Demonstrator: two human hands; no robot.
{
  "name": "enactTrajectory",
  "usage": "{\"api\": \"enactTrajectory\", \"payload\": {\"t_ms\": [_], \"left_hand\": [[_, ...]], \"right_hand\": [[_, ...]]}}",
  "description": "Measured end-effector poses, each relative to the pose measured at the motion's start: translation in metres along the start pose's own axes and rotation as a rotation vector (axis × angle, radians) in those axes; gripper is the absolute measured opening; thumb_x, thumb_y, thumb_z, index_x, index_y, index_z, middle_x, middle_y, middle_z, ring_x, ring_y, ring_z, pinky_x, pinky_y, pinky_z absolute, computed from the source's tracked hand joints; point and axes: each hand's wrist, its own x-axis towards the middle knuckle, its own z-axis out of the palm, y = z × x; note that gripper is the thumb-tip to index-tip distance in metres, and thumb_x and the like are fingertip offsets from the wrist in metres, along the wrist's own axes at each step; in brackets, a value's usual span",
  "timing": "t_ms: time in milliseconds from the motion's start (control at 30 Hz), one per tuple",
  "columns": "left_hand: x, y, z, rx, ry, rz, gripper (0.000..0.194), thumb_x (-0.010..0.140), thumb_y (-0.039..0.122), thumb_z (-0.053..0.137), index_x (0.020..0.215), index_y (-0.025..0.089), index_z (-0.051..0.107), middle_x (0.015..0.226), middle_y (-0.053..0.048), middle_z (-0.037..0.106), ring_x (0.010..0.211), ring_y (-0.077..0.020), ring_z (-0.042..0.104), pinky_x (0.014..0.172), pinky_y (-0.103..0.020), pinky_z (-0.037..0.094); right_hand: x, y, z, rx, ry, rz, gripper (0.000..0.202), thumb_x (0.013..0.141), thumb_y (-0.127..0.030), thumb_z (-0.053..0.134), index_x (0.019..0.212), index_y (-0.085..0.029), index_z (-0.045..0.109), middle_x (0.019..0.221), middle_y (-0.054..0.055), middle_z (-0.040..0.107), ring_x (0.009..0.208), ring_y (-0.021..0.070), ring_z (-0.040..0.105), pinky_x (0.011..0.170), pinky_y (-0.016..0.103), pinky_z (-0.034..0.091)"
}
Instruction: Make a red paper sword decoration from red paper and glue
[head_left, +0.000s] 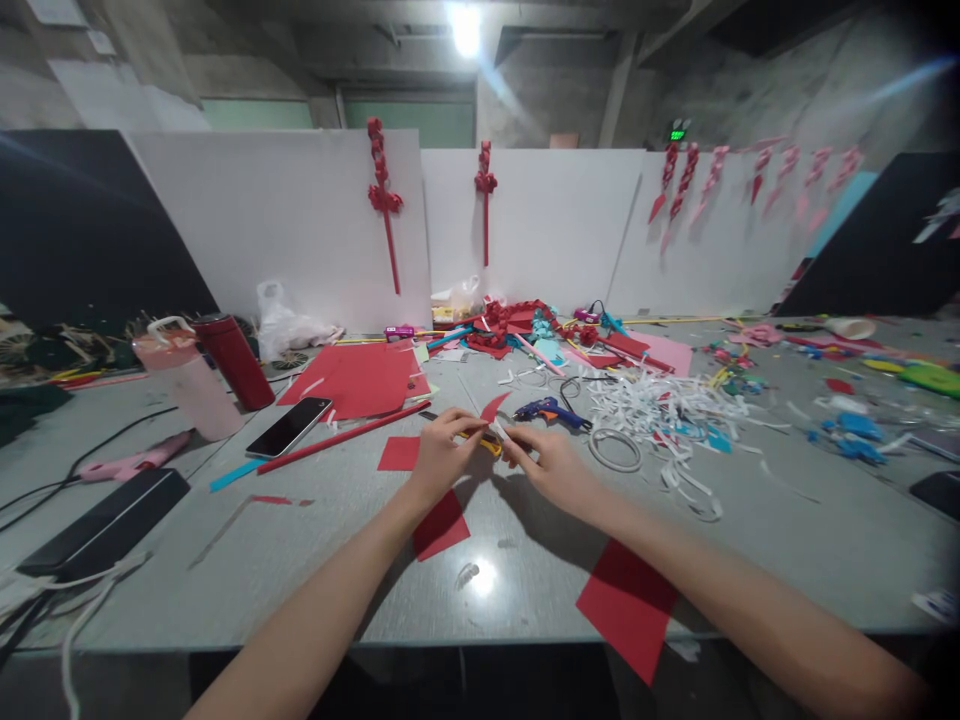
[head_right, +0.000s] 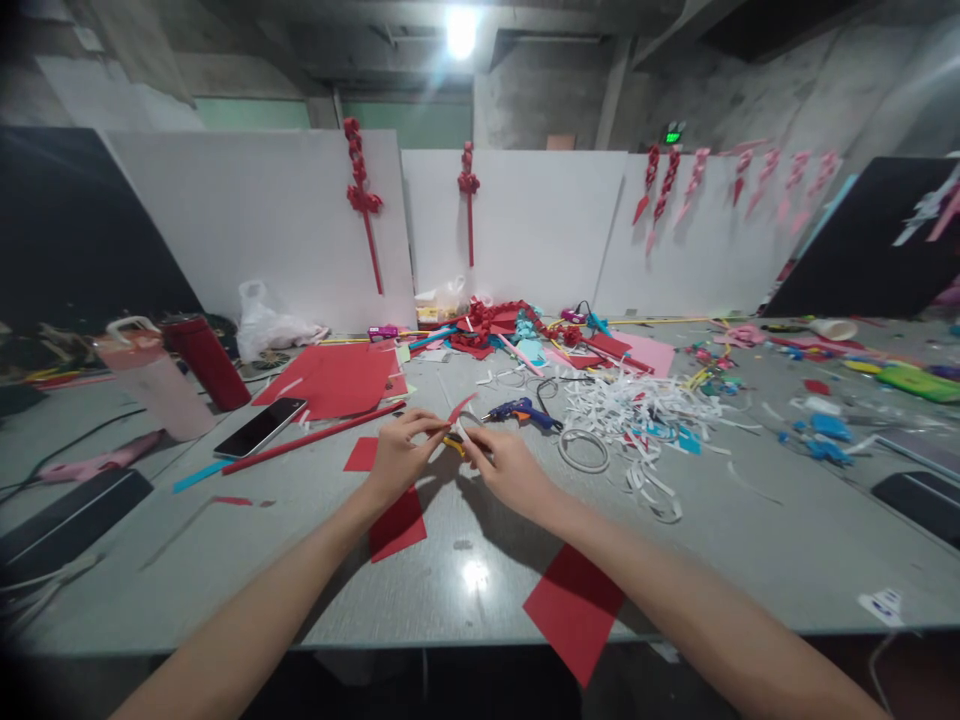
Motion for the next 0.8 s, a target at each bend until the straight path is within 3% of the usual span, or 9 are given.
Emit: {"api": "enactTrajectory", "payload": {"t_ms": [233, 400, 567, 700, 800], "left_hand": [[-0.005, 0.001, 0.007, -0.031, -0.014, -0.042, 0.006, 0.088, 0.021, 0.074, 0.092, 0.021, 0.079, 0.089, -0.003, 0.079, 0.079, -0.0172, 0.072, 0.076, -0.028, 0.054], [-0.005, 0.001, 0.009, -0.076, -0.039, -0.041, 0.009, 0.09, 0.022, 0.071, 0.094, 0.021, 0.08, 0.092, -0.004, 0.08, 0.08, -0.0177, 0.073, 0.076, -0.029, 0.056], [-0.006, 0.003, 0.011, -0.048, -0.006, -0.065, 0.009, 0.089, 0.02, 0.071, 0.094, 0.02, 0.079, 0.092, -0.004, 0.08, 0.079, -0.0178, 0.074, 0.076, -0.029, 0.057], [-0.005, 0.005, 0.01, -0.033, 0.059, -0.105, 0.008, 0.088, 0.022, 0.072, 0.09, 0.02, 0.079, 0.089, -0.004, 0.08, 0.078, -0.0175, 0.073, 0.075, -0.029, 0.057], [-0.003, 0.005, 0.008, -0.051, 0.091, -0.135, 0.008, 0.088, 0.023, 0.072, 0.089, 0.02, 0.079, 0.086, -0.003, 0.079, 0.075, -0.017, 0.073, 0.073, -0.028, 0.057]], "right_hand": [[-0.002, 0.003, -0.004, -0.091, 0.009, 0.031, 0.024, 0.102, -0.033, 0.058, 0.089, -0.022, 0.075, 0.083, 0.001, 0.077, 0.073, 0.0161, 0.069, 0.068, 0.026, 0.045], [-0.001, 0.005, -0.005, -0.125, 0.041, 0.031, 0.025, 0.102, -0.033, 0.057, 0.087, -0.022, 0.074, 0.075, 0.0, 0.075, 0.064, 0.0154, 0.066, 0.063, 0.027, 0.045], [-0.002, 0.01, -0.002, -0.213, 0.105, 0.002, 0.017, 0.101, -0.034, 0.059, 0.106, -0.022, 0.07, 0.082, 0.003, 0.076, 0.07, 0.0194, 0.07, 0.065, 0.029, 0.047], [-0.004, 0.01, -0.002, -0.163, 0.18, 0.051, 0.034, 0.1, -0.039, 0.061, 0.127, -0.02, 0.053, 0.078, 0.002, 0.075, 0.069, 0.0217, 0.073, 0.064, 0.029, 0.05], [-0.004, 0.008, -0.006, -0.125, 0.194, 0.038, 0.03, 0.099, -0.041, 0.062, 0.12, -0.021, 0.054, 0.08, 0.003, 0.077, 0.073, 0.0222, 0.075, 0.066, 0.029, 0.053]]}}
